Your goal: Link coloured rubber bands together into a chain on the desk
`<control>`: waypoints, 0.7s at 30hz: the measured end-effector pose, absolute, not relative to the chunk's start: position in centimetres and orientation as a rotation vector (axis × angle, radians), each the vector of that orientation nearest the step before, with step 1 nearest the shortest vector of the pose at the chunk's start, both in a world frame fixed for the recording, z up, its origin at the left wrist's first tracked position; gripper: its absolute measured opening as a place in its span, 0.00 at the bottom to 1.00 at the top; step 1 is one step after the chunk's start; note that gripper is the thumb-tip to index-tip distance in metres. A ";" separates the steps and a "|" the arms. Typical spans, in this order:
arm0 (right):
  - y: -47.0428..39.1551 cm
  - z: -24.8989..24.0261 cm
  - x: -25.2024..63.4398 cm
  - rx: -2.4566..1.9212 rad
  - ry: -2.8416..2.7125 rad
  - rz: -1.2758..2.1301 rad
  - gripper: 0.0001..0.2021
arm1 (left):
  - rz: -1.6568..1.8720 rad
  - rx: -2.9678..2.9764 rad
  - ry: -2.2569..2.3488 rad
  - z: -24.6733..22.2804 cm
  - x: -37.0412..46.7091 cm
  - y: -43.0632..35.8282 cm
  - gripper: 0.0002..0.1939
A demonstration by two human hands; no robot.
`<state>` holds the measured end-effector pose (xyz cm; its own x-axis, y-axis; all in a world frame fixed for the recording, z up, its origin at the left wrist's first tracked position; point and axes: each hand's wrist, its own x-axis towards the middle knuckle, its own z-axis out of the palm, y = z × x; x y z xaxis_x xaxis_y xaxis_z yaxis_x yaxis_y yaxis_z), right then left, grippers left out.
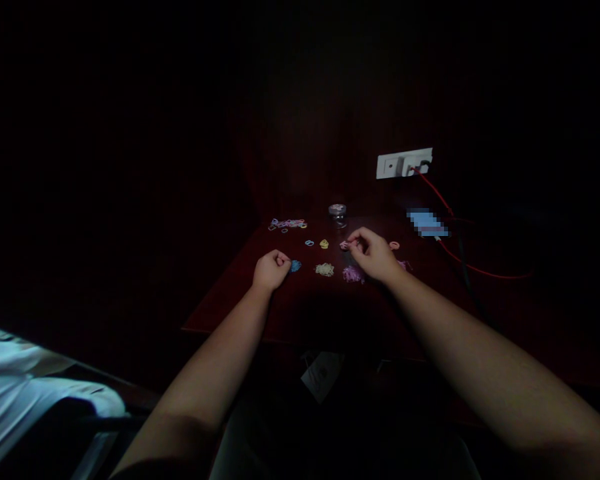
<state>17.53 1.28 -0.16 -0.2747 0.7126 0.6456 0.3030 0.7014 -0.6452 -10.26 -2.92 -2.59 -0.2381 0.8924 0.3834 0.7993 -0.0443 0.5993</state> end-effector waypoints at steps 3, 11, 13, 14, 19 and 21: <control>1.2 -0.1 17.5 -0.786 -1.854 0.493 0.06 | 1.158 1.836 2.075 -2.6 -10.5 -2.7 0.10; 0.4 0.3 17.1 -0.805 -1.867 0.476 0.07 | 1.490 1.478 2.126 -3.0 -14.8 1.7 0.21; 0.2 0.4 17.0 -0.803 -1.896 0.476 0.07 | 1.436 1.535 2.130 -3.1 -15.9 3.1 0.18; 0.1 0.5 17.0 -0.805 -1.909 0.475 0.08 | 1.396 1.583 2.128 -3.1 -16.1 3.7 0.16; -0.1 0.7 17.1 -0.842 -1.957 0.440 0.07 | 1.224 1.924 2.092 -2.6 -15.7 7.1 0.07; -0.1 0.8 17.2 -0.849 -1.965 0.428 0.07 | 1.164 2.055 2.099 -2.4 -15.3 8.8 0.07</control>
